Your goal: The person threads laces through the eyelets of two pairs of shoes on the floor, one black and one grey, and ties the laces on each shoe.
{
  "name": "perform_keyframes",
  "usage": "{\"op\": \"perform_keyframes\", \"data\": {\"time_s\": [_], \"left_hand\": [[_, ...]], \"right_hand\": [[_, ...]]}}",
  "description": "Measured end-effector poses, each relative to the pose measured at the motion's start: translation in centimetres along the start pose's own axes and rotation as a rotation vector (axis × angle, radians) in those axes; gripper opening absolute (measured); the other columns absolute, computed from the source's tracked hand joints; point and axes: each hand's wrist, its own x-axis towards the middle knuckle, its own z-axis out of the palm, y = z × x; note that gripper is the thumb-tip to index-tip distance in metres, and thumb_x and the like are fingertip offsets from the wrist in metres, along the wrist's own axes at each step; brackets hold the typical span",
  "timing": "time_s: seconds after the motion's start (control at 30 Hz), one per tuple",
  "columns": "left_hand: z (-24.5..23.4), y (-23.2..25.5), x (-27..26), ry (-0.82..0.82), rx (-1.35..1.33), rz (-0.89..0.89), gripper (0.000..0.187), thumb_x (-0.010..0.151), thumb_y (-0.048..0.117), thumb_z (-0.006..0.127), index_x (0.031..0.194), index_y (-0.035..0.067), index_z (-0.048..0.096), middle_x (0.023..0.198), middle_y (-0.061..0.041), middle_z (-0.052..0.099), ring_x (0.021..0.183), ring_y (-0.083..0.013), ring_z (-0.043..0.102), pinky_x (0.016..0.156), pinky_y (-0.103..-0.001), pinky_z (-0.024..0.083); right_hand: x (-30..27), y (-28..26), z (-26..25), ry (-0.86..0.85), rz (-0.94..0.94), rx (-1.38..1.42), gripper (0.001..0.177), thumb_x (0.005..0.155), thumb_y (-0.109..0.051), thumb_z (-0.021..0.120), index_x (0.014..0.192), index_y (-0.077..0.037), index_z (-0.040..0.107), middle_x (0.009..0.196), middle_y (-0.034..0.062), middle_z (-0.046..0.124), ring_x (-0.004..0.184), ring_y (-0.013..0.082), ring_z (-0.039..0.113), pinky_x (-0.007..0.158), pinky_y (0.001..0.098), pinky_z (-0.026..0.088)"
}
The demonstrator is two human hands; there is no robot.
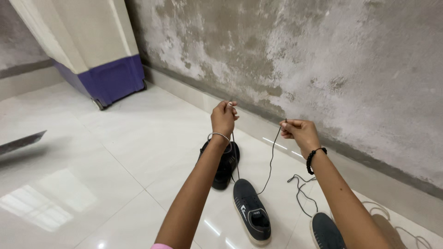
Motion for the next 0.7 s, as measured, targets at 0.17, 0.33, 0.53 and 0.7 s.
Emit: {"op": "perform_keyframes", "data": {"time_s": [0.17, 0.33, 0.53, 0.7], "left_hand": [[2.5, 2.9, 1.1, -0.034, 0.081, 0.039, 0.024, 0.103, 0.009, 0.055, 0.102, -0.006, 0.074, 0.076, -0.008, 0.072, 0.065, -0.0116, 0.067, 0.062, -0.028, 0.062], [4.3, 4.8, 1.3, -0.059, 0.102, 0.096, 0.019, 0.098, 0.009, 0.063, 0.101, -0.004, 0.076, 0.082, -0.009, 0.078, 0.073, -0.0135, 0.075, 0.069, -0.027, 0.061], [5.5, 5.3, 0.8, -0.015, 0.318, 0.148, 0.019, 0.096, 0.011, 0.066, 0.099, -0.002, 0.080, 0.079, -0.011, 0.078, 0.071, -0.0165, 0.074, 0.070, -0.029, 0.057], [4.0, 1.9, 1.5, -0.009, 0.092, 0.098, 0.016, 0.097, 0.009, 0.064, 0.103, -0.001, 0.076, 0.081, -0.006, 0.077, 0.070, -0.0138, 0.074, 0.067, -0.029, 0.061]], "right_hand": [[1.9, -7.0, 1.9, -0.003, -0.111, -0.202, 0.019, 0.089, -0.016, 0.075, 0.105, -0.007, 0.081, 0.096, 0.0046, 0.081, 0.089, 0.0135, 0.075, 0.088, 0.0293, 0.059], [3.1, -10.7, 3.7, -0.028, -0.224, -0.267, 0.019, 0.084, -0.013, 0.080, 0.101, -0.005, 0.082, 0.090, 0.0082, 0.081, 0.082, 0.0142, 0.076, 0.082, 0.0277, 0.058], [3.4, -11.0, 4.3, -0.026, -0.281, -0.284, 0.016, 0.084, -0.012, 0.080, 0.098, -0.003, 0.082, 0.086, 0.0088, 0.081, 0.077, 0.0130, 0.076, 0.075, 0.0273, 0.060], [3.7, -7.4, 3.5, -0.090, -0.195, -0.100, 0.014, 0.089, -0.009, 0.075, 0.101, -0.005, 0.080, 0.091, 0.0066, 0.081, 0.076, 0.0108, 0.075, 0.075, 0.0233, 0.063]]}}
